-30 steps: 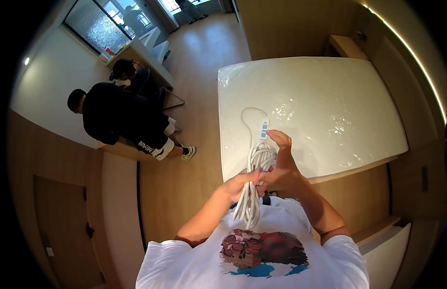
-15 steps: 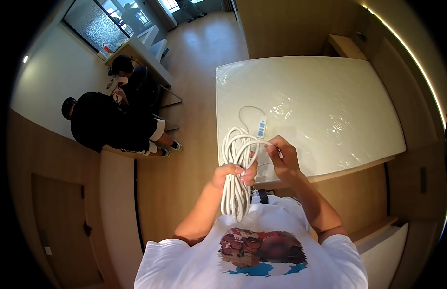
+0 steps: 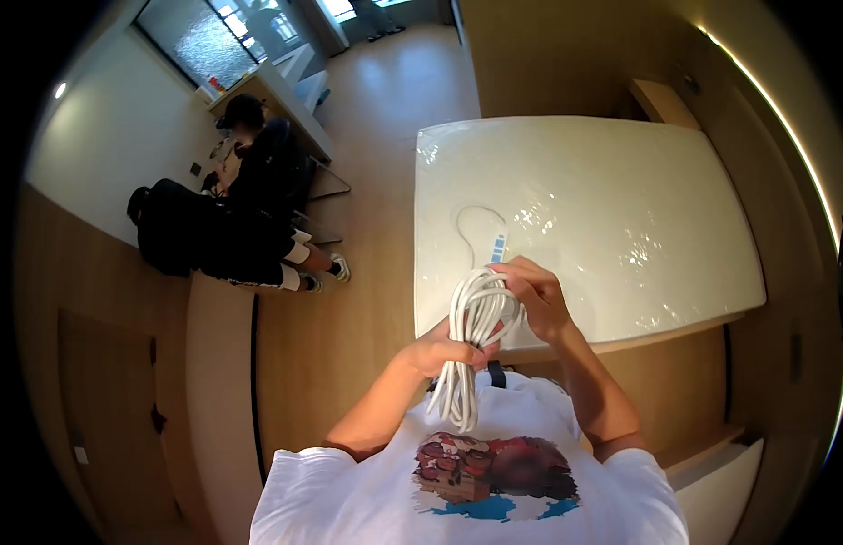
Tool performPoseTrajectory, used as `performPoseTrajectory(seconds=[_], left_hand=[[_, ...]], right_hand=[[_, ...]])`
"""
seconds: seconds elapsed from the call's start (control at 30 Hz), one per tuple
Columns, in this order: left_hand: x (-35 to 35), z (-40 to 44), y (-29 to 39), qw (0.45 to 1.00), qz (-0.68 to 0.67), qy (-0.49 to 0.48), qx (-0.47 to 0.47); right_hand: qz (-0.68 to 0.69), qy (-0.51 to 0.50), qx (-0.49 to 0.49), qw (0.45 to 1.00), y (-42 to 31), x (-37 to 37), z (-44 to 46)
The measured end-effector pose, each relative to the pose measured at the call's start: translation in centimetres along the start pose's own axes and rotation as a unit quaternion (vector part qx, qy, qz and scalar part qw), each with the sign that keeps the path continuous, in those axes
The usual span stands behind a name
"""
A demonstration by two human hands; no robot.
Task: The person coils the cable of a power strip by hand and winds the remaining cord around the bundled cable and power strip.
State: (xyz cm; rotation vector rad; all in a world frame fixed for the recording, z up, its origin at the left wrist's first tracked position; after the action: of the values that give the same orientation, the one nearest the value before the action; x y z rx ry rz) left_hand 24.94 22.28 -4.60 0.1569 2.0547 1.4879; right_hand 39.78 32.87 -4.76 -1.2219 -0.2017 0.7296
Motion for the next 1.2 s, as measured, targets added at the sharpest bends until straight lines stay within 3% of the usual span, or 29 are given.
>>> performPoseTrajectory(seconds=[0.13, 0.2, 0.27, 0.3, 0.37, 0.47, 0.6, 0.67, 0.73, 0.77, 0.87, 0.9, 1.0, 1.07, 1.2], left_hand=[[1.7, -0.6, 1.6, 0.977, 0.064, 0.174, -0.102], [3.5, -0.3, 1.2, 0.957, 0.001, 0.219, -0.192], [4.6, -0.7, 1.6, 0.933, -0.037, 0.299, -0.195], [5.2, -0.8, 1.5, 0.933, -0.049, 0.306, -0.182], [5.2, -1.2, 1.6, 0.930, -0.074, 0.315, -0.174], [5.0, -1.2, 2.3, 0.929, -0.121, 0.260, -0.235], [6.3, -2.6, 0.5, 0.923, -0.147, 0.315, -0.165], [7.3, -3.7, 0.9, 0.903, -0.196, 0.311, -0.223], [8.4, -5.8, 3.4, 0.867, -0.284, 0.277, -0.303], [8.5, -6.8, 4.9, 0.874, -0.303, 0.165, -0.341], [8.3, -9.5, 8.7, 0.832, -0.264, 0.219, -0.435], [8.0, -10.5, 9.7, 0.825, -0.290, 0.171, -0.453], [8.4, -11.5, 10.9, 0.819, -0.284, 0.107, -0.487], [9.3, -11.9, 11.0, 0.834, -0.255, 0.126, -0.473], [10.2, -11.0, 10.3, 0.849, -0.229, 0.164, -0.446]], right_hand=[[0.052, -0.005, -0.077, 0.996, 3.3, -2.0, -1.3], [0.078, -0.003, -0.116, 0.990, 5.0, -3.0, -2.3], [0.029, -0.037, -0.188, 0.981, 4.0, -4.1, -2.5], [0.022, -0.043, -0.178, 0.983, 4.0, -5.2, -2.3], [0.002, -0.037, -0.157, 0.987, 3.8, -5.9, -2.1], [-0.106, -0.101, -0.179, 0.973, 2.8, -6.2, -1.2], [-0.089, -0.204, -0.179, 0.958, -2.7, -10.0, -0.7], [-0.178, -0.192, -0.151, 0.953, 0.0, -8.5, -1.7], [-0.179, -0.216, -0.119, 0.952, 3.6, -6.8, -2.1], [-0.169, -0.183, -0.108, 0.962, 4.4, -6.3, -2.0], [-0.208, -0.147, -0.106, 0.961, 4.2, -4.1, -0.7], [-0.244, -0.151, -0.102, 0.953, 5.1, -2.8, -1.0], [-0.166, -0.118, -0.261, 0.943, 6.2, 0.3, -2.3], [-0.009, -0.087, -0.255, 0.963, 7.0, 2.0, -2.9], [-0.064, -0.030, -0.121, 0.990, 1.1, 2.5, -1.5]])
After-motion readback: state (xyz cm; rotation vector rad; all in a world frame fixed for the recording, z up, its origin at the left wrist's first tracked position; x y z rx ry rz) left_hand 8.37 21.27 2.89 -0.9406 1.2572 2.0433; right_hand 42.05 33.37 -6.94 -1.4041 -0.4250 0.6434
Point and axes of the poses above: each hand's wrist, its own z-axis towards the middle knuckle, its own x-axis out of the back of the hand, y = z × x, the point moved 4 cm from there along z, towards the middle knuckle, and after that the axes turned 15 degrees about z, right-handed, at the moved point
